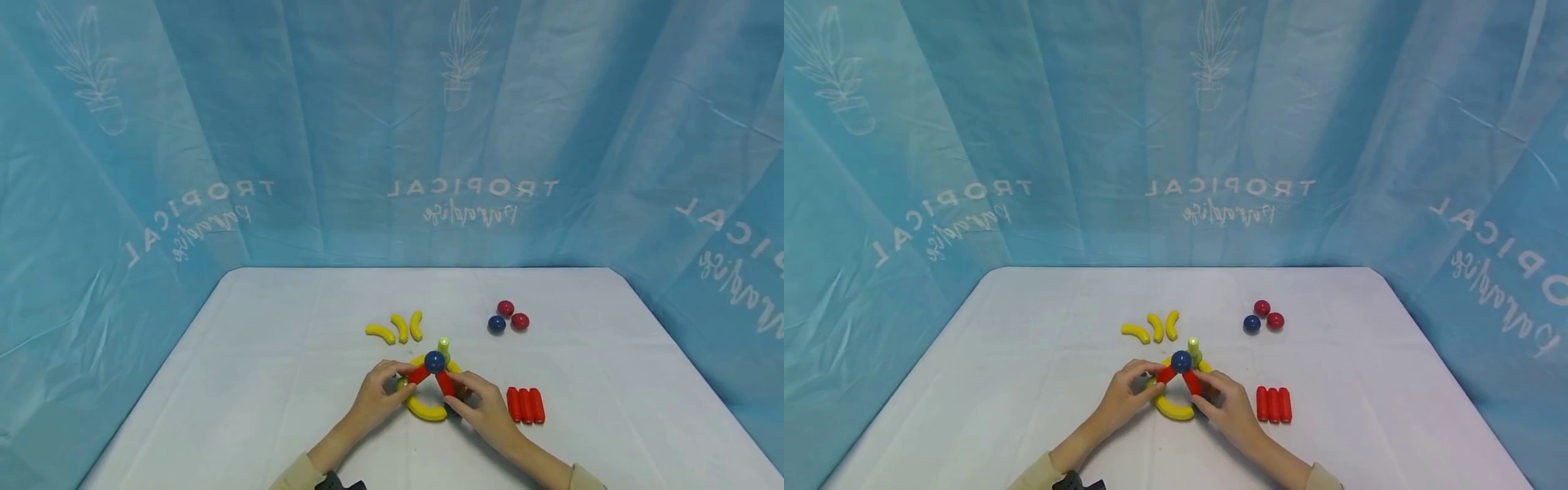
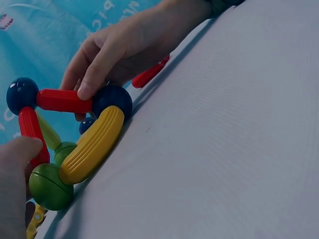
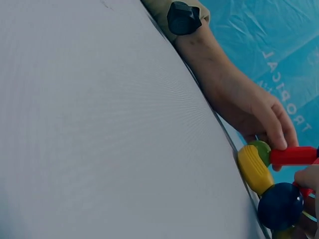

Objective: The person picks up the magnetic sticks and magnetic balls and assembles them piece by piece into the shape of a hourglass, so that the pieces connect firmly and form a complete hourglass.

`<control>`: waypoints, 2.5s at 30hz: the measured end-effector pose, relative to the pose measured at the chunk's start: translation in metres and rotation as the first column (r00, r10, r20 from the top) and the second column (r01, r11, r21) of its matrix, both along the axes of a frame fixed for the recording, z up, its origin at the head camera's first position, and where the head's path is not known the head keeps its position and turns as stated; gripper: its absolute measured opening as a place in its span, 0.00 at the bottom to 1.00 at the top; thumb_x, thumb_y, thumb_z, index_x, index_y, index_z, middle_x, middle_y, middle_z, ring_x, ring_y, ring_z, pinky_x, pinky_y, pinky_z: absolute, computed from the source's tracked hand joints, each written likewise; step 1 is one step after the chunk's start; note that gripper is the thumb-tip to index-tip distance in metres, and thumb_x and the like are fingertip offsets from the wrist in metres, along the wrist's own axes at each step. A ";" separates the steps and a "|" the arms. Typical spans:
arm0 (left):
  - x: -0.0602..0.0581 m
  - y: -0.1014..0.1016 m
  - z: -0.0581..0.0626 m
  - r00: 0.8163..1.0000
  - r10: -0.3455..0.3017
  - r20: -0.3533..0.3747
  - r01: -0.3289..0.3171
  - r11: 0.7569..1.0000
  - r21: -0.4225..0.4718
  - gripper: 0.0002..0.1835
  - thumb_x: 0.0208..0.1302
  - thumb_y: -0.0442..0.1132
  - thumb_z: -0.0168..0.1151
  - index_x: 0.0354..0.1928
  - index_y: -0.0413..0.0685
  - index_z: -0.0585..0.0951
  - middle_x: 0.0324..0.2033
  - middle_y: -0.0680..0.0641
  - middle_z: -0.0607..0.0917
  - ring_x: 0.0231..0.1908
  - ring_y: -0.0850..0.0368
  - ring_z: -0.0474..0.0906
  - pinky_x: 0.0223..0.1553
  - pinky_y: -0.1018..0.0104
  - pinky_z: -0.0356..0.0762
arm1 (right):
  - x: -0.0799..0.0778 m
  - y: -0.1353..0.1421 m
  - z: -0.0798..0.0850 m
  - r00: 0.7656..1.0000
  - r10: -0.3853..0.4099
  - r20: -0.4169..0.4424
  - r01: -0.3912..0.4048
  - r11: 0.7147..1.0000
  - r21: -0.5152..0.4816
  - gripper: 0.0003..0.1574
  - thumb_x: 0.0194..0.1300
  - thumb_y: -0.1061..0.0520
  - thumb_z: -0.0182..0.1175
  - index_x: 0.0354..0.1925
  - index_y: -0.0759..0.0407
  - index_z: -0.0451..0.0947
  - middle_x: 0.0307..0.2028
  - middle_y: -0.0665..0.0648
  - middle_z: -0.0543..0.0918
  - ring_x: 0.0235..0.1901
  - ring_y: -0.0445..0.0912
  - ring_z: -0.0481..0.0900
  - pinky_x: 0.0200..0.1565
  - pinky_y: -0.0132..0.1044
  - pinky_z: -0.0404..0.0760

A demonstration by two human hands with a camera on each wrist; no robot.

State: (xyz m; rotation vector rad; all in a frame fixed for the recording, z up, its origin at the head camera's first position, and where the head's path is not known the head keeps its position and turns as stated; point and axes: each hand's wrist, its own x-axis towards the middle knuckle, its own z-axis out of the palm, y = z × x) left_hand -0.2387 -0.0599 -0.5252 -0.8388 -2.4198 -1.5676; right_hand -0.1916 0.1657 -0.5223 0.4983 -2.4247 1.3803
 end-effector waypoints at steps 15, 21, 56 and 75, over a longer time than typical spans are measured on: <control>0.015 0.003 0.019 0.956 -0.287 -0.064 0.291 0.954 0.078 0.13 0.59 0.27 0.61 0.47 0.34 0.80 0.36 0.37 0.86 0.34 0.52 0.82 0.39 0.60 0.82 | -0.012 0.002 0.005 0.984 -0.106 -0.140 0.105 0.994 -0.016 0.22 0.55 0.66 0.66 0.48 0.51 0.81 0.42 0.45 0.85 0.44 0.43 0.82 0.53 0.24 0.76; 0.010 0.004 0.004 0.899 -0.423 -0.116 0.424 0.906 -0.017 0.19 0.62 0.34 0.62 0.55 0.40 0.77 0.43 0.43 0.87 0.42 0.53 0.83 0.48 0.64 0.79 | -0.028 0.002 0.000 0.991 -0.067 -0.117 0.062 0.997 -0.048 0.20 0.56 0.66 0.66 0.48 0.53 0.80 0.43 0.48 0.85 0.45 0.40 0.82 0.55 0.30 0.77; 0.002 -0.001 -0.002 0.990 -0.030 -0.141 0.030 1.000 -0.004 0.15 0.58 0.37 0.67 0.48 0.52 0.81 0.44 0.54 0.85 0.47 0.60 0.79 0.52 0.65 0.76 | -0.032 0.001 -0.007 0.989 0.151 -0.002 -0.149 0.975 -0.162 0.20 0.62 0.59 0.62 0.53 0.54 0.78 0.49 0.54 0.83 0.52 0.34 0.77 0.58 0.22 0.69; 0.002 0.003 0.001 0.999 0.024 0.040 -0.025 0.999 0.020 0.17 0.53 0.27 0.64 0.43 0.54 0.83 0.40 0.54 0.85 0.44 0.57 0.78 0.49 0.66 0.76 | -0.011 0.031 0.026 0.986 -0.147 -0.072 0.147 0.989 -0.017 0.14 0.58 0.68 0.63 0.44 0.60 0.82 0.41 0.51 0.85 0.44 0.36 0.78 0.50 0.21 0.74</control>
